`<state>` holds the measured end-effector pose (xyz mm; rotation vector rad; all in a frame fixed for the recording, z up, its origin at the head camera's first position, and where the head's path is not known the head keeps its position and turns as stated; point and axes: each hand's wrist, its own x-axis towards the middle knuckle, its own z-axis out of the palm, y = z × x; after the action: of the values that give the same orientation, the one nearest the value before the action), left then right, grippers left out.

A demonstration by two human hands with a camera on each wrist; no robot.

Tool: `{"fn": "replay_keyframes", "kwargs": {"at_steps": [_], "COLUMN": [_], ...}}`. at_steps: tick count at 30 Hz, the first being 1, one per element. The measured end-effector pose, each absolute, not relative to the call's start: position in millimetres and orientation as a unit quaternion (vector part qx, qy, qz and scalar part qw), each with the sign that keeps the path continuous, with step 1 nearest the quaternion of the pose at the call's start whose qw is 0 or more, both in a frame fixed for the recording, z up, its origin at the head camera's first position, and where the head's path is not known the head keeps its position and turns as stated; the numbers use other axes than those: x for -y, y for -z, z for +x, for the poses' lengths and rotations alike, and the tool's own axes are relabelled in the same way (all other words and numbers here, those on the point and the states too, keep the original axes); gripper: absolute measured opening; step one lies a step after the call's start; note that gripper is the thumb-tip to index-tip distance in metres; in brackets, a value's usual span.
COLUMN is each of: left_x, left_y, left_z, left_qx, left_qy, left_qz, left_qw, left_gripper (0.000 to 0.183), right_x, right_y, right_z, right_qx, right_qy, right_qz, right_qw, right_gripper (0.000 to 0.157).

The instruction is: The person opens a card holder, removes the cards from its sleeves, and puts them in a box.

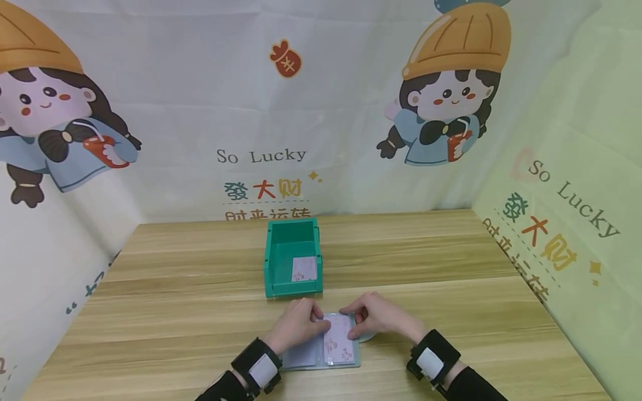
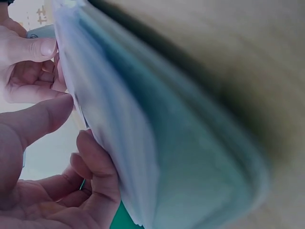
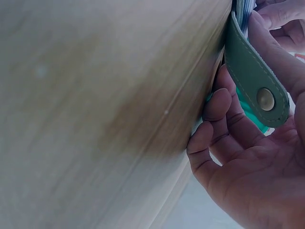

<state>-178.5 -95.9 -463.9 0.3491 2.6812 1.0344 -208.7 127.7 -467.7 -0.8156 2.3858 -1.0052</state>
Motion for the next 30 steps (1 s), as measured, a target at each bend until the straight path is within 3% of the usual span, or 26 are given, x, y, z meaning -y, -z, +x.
{"fn": "replay_keyframes", "kwargs": {"at_steps": [30], "left_x": [102.6], "left_y": [458.6], "left_z": [-182.7], "left_qx": [-0.893], "left_qy": [-0.416], "left_qz": [0.093], "left_qw": [0.143], "left_gripper": [0.012], "right_x": [-124.4], "right_y": [462.8], "right_z": [-202.5], "right_qx": [-0.868], "right_qy": [0.35], "right_qz": [-0.295], "right_qw": [0.191], "right_gripper": [0.048]}}
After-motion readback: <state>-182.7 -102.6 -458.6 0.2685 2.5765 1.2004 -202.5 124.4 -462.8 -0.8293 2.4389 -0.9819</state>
